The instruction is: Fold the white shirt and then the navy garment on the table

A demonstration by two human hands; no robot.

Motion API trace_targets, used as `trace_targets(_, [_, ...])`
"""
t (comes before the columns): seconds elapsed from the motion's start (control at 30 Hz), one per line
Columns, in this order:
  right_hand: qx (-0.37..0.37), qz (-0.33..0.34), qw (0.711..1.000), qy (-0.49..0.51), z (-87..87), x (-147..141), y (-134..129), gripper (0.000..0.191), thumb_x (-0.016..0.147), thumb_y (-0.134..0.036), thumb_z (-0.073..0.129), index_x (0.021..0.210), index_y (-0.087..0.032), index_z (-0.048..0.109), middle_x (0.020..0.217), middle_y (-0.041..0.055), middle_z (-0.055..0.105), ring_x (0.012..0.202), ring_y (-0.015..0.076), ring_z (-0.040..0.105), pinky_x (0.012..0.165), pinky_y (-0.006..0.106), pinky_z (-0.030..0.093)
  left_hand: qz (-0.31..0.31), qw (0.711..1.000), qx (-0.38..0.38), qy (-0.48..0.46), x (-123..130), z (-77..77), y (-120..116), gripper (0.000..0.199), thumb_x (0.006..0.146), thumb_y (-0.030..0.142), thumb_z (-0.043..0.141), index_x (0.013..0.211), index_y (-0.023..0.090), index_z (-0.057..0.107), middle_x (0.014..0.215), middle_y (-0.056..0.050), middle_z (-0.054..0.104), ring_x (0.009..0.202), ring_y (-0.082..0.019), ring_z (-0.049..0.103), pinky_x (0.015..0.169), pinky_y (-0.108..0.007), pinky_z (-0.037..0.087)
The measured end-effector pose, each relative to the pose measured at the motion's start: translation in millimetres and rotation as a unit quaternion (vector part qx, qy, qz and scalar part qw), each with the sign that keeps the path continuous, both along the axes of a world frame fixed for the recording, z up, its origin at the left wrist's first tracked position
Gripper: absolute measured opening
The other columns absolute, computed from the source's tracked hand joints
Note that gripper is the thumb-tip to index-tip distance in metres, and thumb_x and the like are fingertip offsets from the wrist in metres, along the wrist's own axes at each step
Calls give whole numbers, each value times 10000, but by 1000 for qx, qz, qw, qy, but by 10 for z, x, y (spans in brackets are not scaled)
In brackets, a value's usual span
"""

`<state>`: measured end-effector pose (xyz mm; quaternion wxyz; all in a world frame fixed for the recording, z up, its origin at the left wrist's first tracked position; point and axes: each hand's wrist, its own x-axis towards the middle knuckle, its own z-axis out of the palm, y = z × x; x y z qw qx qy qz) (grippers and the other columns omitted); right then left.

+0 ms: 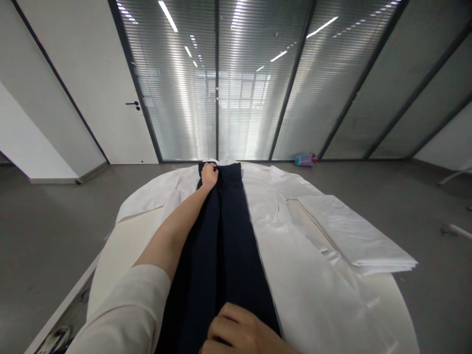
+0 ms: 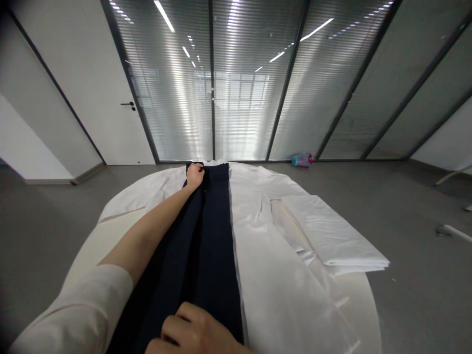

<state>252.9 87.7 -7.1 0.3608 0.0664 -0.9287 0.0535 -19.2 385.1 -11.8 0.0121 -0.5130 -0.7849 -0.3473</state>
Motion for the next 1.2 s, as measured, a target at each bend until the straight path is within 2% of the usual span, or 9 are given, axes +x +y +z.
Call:
trace_targets(0.23, [-5, 36, 994, -102, -274, 35, 7, 375, 1037, -385, 533, 723, -187, 588, 623, -76, 627, 560, 75, 484, 563, 253, 381, -44, 997, -56, 15, 93, 67, -51, 257, 948, 247, 560, 1046, 110, 754, 1120, -184, 726, 1091, -295, 659, 968, -376, 500])
trace_targets(0.33, [-21, 9, 993, -115, -248, 45, 12, 255, 1034, -385, 535, 912, -210, 675, 875, -26, 734, 822, 105, 621, 725, 256, 437, -80, 995, -43, 33, 115, 227, -287, 335, 1004, 318, 488, 1089, 131, 753, 1185, -161, 714, 1142, -268, 646, 1013, -357, 480])
trace_targets(0.47, [1, 14, 982, -186, 3, 139, 62, 224, 1025, -345, 552, 1189, -233, 658, 1257, 53, 693, 1158, 178, 594, 912, 307, 435, -188, 980, 5, 68, 266, 248, -1041, 412, 1042, 389, 423, 1269, 172, 690, 1417, -108, 605, 1339, -232, 533, 1161, -360, 366])
trace_targets(0.63, [-41, 91, 960, -262, 377, 352, 53, 278, 1042, -397, 514, 1157, -187, 654, 1124, 36, 731, 1044, 140, 636, 921, 284, 426, -385, 907, -111, 128, 598, -9, -1979, 562, 1045, 524, 368, 1549, 280, 405, 1646, -74, 314, 1550, -296, 188, 1229, -579, 166])
trace_targets(0.77, [-83, 47, 965, -245, 605, 571, 48, 201, 1024, -297, 543, 1099, -160, 670, 1034, 48, 733, 952, 148, 640, 874, 303, 453, -401, 879, -184, 179, 760, -17, -2240, 635, 1028, 540, 410, 1581, 237, 339, 1667, -105, 225, 1559, -332, 87, 1228, -615, 89])
trace_targets(0.87, [-38, -30, 980, -194, 565, 792, 162, 219, 977, -99, 530, 1122, -162, 680, 1068, 91, 723, 998, 179, 633, 877, 337, 488, -432, 868, -169, 180, 871, 57, -2591, 602, 1039, 513, 397, 1565, 220, 382, 1653, -117, 265, 1557, -336, 95, 1232, -613, 94])
trace_targets(1.03, [10, -119, 972, -201, 296, 1104, 375, 479, 868, -3, 563, 1296, -202, 642, 1323, 160, 613, 1240, 284, 556, 970, 459, 517, -572, 789, -146, 170, 1184, 256, -3733, 872, 939, 623, 544, 1613, 161, 243, 1642, -185, 247, 1539, -368, 169, 1231, -630, 94])
trace_targets(1.13, [-24, -98, 965, -243, 271, 1184, 351, 586, 824, -11, 591, 1364, -237, 606, 1389, 150, 563, 1306, 290, 510, 1024, 468, 499, -636, 737, -149, 173, 1247, 469, -4258, 679, 991, 425, 541, 1596, 228, 305, 1647, -85, 290, 1542, -295, 212, 1260, -550, 148])
trace_targets(1.2, [-42, -82, 963, -254, 312, 1226, 292, 624, 811, -24, 588, 1394, -246, 585, 1412, 146, 545, 1332, 287, 489, 1045, 466, 487, -638, 735, -140, 180, 1144, 569, -4450, 578, 992, 251, 514, 1557, 244, 389, 1625, -35, 357, 1536, -238, 250, 1269, -476, 205])
